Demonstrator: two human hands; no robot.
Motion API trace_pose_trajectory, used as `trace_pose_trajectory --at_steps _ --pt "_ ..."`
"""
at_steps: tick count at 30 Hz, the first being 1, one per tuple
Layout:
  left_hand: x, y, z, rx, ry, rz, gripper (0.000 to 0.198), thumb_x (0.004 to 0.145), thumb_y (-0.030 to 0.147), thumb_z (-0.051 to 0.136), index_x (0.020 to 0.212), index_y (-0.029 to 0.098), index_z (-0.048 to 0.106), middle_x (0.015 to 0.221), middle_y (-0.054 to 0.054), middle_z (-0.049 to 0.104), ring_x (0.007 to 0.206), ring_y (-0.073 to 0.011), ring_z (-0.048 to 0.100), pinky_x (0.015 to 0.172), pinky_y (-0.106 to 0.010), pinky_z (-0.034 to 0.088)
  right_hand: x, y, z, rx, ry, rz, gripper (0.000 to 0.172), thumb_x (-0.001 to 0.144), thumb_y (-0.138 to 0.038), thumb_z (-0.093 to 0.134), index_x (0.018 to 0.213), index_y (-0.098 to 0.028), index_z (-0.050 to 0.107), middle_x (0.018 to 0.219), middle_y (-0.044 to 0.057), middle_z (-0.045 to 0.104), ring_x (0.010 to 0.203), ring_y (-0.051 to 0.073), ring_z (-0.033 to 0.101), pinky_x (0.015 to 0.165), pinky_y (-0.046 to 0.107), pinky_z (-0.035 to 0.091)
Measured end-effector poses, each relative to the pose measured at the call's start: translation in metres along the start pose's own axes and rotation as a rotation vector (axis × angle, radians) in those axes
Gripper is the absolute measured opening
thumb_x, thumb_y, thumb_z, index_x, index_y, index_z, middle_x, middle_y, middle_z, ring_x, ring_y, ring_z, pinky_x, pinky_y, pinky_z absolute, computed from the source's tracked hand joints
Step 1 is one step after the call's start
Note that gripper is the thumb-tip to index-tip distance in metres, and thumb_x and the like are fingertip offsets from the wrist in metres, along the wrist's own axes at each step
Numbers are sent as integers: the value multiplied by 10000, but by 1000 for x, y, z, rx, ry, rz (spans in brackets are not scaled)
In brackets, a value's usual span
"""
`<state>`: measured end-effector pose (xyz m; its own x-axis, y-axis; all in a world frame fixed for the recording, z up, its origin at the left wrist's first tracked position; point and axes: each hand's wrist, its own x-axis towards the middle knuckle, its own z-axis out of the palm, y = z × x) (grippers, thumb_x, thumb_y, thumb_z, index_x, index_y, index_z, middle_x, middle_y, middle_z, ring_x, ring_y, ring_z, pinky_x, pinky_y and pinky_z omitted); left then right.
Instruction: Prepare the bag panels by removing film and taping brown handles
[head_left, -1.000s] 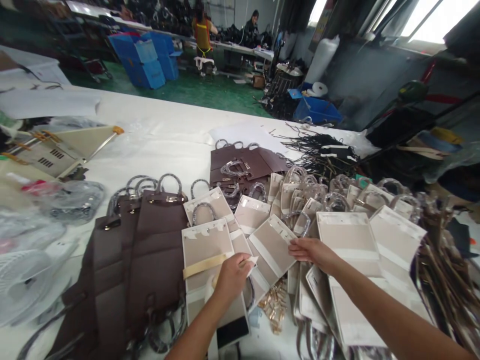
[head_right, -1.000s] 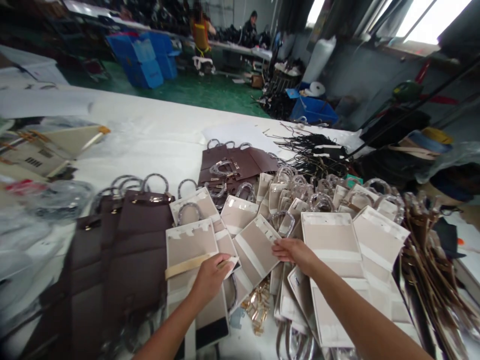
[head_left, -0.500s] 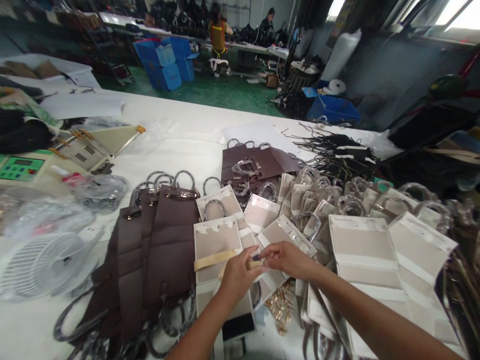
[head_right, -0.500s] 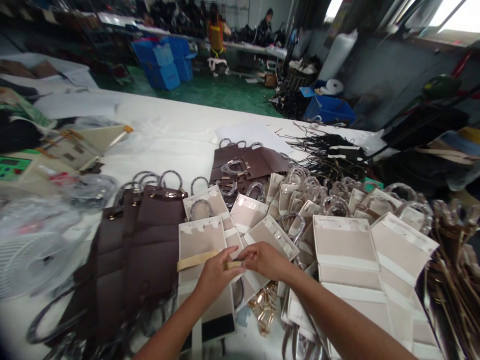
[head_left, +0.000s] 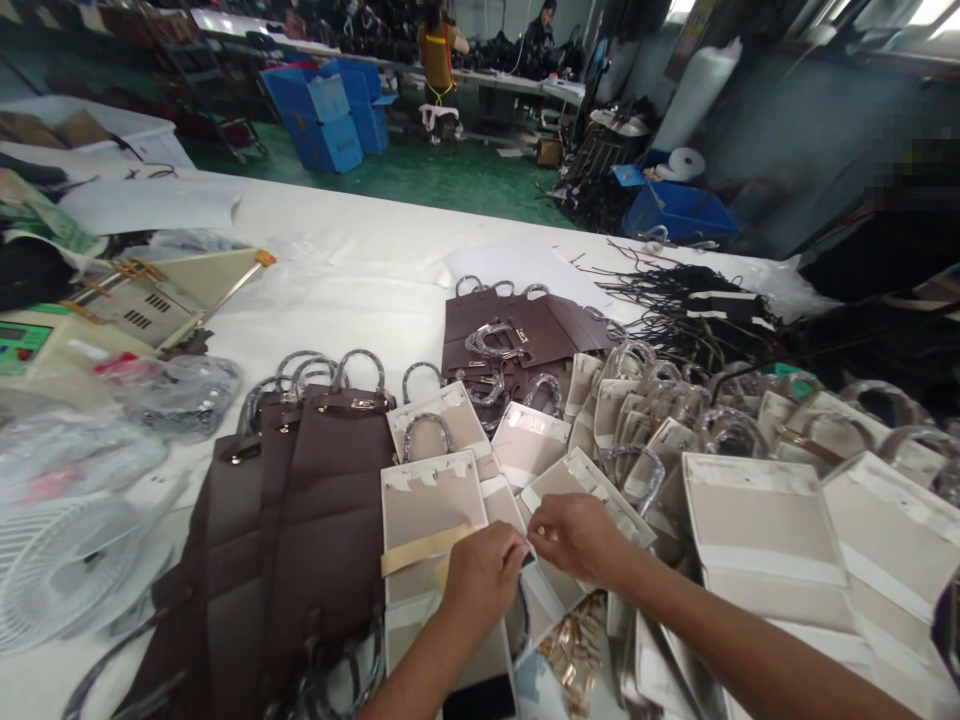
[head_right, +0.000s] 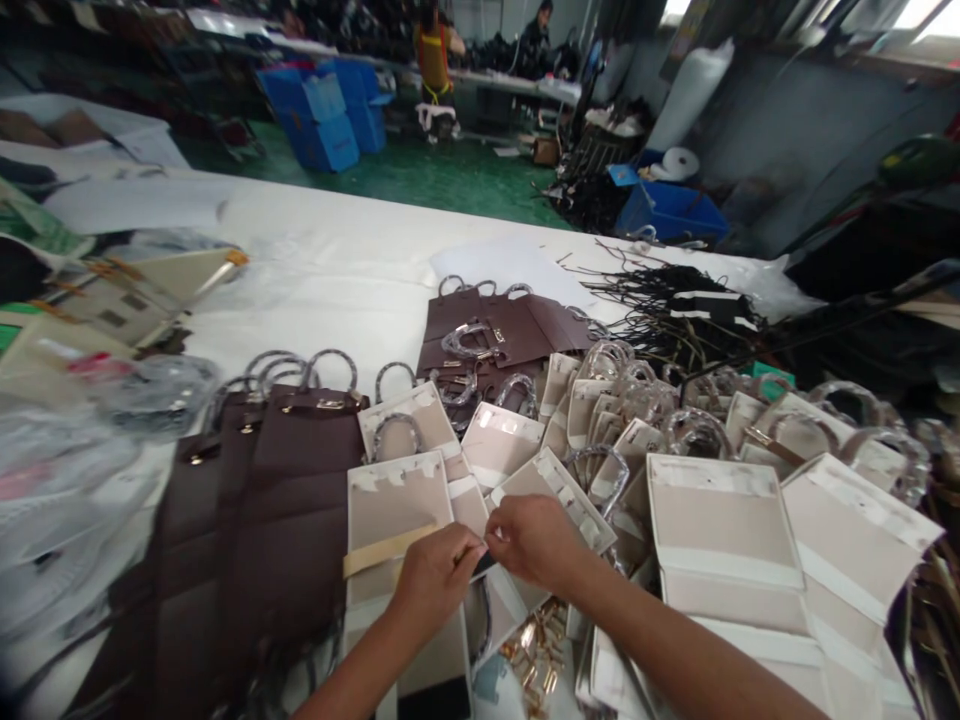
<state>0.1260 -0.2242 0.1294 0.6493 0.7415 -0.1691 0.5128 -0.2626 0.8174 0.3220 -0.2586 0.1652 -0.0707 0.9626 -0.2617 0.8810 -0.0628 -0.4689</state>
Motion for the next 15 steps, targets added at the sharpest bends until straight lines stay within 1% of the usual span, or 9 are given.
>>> trace_pose_trajectory --at_steps 2,3,4,6,8,10,11,13,15 --pt "3 1 2 6 60 59 303 998 317 478 844 237 727 843 -33 740 813 -193 671 757 -303 422 17 10 -1 57 109 76 167 809 -239 602 705 -228 732 726 26 687 686 179 584 645 286 358" --pt "4 1 4 -7 79 80 317 1009 321 464 854 237 727 854 -35 742 830 -193 672 777 -305 423 28 17 -2 156 166 143 180 815 -266 599 688 -219 717 700 26 668 668 179 567 630 285 360" --pt "4 1 7 -31 93 81 314 1010 327 468 860 237 730 860 -34 745 838 -192 673 788 -305 424 40 25 -3 309 223 222 195 823 -313 607 690 -214 711 663 20 642 635 176 544 606 283 360" --pt "4 -5 14 -96 107 1 274 987 336 512 861 237 734 846 -25 745 817 -188 669 770 -297 425 68 40 -3 667 317 359 262 818 -445 635 722 -211 705 575 -9 571 547 159 482 538 274 347" --pt "4 -16 22 -154 108 -137 243 952 340 549 840 229 734 802 -16 732 761 -182 655 713 -287 414 96 50 0 892 386 426 337 790 -543 653 750 -211 691 520 -38 509 486 142 425 490 266 326" --pt "4 -32 29 -165 94 -231 242 926 341 563 796 218 726 751 -9 713 712 -177 633 668 -282 386 121 56 10 930 427 431 367 772 -576 655 757 -210 682 515 -45 500 479 138 418 480 263 325" --pt "4 -40 31 -154 84 -251 248 919 342 564 778 214 723 733 -6 704 698 -174 624 658 -282 373 131 57 16 919 442 428 373 770 -581 653 773 -210 689 539 -38 529 499 142 442 492 262 342" --pt "5 -53 34 -122 67 -272 252 905 346 569 758 212 724 716 -4 697 690 -173 616 656 -283 358 147 58 30 904 486 426 381 760 -584 660 817 -209 707 634 -12 613 579 161 510 544 266 393" --pt "6 -62 35 -103 61 -290 255 896 355 568 759 216 731 717 -7 700 695 -176 616 663 -286 355 155 59 42 877 534 422 382 749 -579 671 858 -216 710 741 11 667 670 183 554 610 274 435"
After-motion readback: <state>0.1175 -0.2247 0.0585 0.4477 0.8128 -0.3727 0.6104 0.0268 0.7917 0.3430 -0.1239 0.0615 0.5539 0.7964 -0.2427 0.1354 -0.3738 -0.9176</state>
